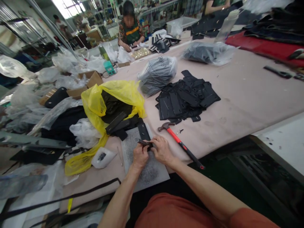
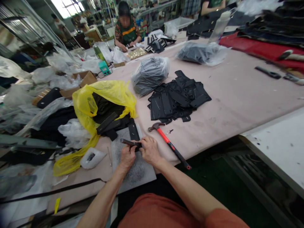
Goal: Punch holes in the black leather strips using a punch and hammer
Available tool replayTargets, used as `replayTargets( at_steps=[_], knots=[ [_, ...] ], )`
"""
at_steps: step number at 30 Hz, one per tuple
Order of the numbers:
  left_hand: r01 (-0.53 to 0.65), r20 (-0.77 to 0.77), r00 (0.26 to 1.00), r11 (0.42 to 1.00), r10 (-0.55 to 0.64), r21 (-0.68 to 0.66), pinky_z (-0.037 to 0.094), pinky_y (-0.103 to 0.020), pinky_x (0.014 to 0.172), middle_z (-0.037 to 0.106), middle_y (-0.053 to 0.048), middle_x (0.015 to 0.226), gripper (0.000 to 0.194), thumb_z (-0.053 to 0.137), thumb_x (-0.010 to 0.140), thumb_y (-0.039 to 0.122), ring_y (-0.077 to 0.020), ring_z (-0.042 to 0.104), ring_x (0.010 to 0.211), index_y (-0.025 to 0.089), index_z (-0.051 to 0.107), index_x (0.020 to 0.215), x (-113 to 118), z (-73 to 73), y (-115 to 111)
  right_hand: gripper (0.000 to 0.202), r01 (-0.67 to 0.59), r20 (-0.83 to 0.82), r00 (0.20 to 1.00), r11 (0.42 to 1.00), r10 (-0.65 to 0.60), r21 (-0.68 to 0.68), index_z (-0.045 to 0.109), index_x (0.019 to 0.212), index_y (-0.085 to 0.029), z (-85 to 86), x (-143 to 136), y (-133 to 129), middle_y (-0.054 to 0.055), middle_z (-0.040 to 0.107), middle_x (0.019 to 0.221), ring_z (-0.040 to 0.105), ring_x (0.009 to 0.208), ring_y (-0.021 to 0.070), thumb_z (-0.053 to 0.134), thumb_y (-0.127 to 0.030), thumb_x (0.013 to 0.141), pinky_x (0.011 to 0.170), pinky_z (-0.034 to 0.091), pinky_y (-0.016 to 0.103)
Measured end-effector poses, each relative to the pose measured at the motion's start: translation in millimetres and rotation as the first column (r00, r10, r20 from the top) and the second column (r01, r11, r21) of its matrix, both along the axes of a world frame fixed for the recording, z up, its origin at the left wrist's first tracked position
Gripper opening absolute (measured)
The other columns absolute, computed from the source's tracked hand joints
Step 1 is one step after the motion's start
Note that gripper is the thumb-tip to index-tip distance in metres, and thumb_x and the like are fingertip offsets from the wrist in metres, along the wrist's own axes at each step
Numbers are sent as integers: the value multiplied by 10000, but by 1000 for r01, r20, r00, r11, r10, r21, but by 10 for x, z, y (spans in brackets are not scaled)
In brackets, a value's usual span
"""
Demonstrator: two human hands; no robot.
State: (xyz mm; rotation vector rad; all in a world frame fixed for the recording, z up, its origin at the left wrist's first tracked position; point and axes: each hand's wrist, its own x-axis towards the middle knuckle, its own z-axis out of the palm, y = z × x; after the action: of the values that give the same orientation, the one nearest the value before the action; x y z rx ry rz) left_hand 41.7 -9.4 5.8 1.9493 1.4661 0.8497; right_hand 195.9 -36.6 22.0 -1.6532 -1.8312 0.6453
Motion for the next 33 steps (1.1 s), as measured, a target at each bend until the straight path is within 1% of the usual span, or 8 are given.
replayTargets(
  at_steps=[4,6,12,19,21,27,30,33],
  knots=[
    [-175,132,973,976,192,-132,548,-316,772,741,-58,911,205,514,873,275,-199,693,843,179,685,937,-55,28,84,327,32,-3,999,998,-32,-52,603,1083,-255,-31,-25,2,35,557,1162,472,1067,226,590,-144,776,930,331,382],
    [-219,162,956,964,243,-152,550,-320,750,741,-58,879,214,523,872,304,-199,693,804,173,685,923,-94,40,134,318,26,4,1000,997,-26,-74,604,1063,-259,-18,-12,15,32,559,1140,470,1059,226,586,-136,770,923,327,383],
    [-130,136,981,988,141,-82,539,-323,824,738,-42,927,191,519,865,263,-196,684,900,197,686,927,-140,50,195,294,30,35,999,996,-27,-88,606,1032,-251,33,-36,40,35,557,1108,469,1048,223,571,-130,767,909,324,381],
    [-134,139,980,988,144,-74,540,-332,838,733,-38,943,197,500,870,248,-197,684,902,201,675,949,-153,-5,202,245,15,111,994,997,-7,-78,621,980,-225,80,-108,36,63,552,1107,471,1044,237,554,-130,765,902,324,389],
    [-129,135,981,989,138,-68,541,-330,840,732,-40,946,198,493,870,239,-197,683,907,198,671,945,-154,-1,194,196,21,116,993,997,-12,-75,623,923,-216,70,-120,34,64,558,1095,477,1033,236,546,-129,766,898,325,391],
    [-131,164,976,989,142,-75,540,-325,836,732,-36,939,192,505,856,226,-196,682,904,207,673,946,-169,-26,190,140,27,24,999,997,-26,-73,605,774,-209,-28,-86,27,48,574,1100,494,1061,222,527,-98,739,894,333,381],
    [-157,214,960,980,180,-121,546,-329,800,733,-41,906,185,527,846,255,-200,687,858,197,678,936,-192,-49,211,117,78,-29,996,993,-81,-84,579,795,-204,-54,-69,37,43,599,1006,526,993,203,523,-114,746,873,360,353],
    [-200,287,927,965,243,-172,549,-313,739,728,-47,860,187,536,839,290,-194,685,791,180,670,911,-213,-57,218,155,139,0,990,988,-140,-67,575,921,-204,-19,-103,84,55,601,987,530,994,218,524,-156,783,857,371,350]
  ],
)
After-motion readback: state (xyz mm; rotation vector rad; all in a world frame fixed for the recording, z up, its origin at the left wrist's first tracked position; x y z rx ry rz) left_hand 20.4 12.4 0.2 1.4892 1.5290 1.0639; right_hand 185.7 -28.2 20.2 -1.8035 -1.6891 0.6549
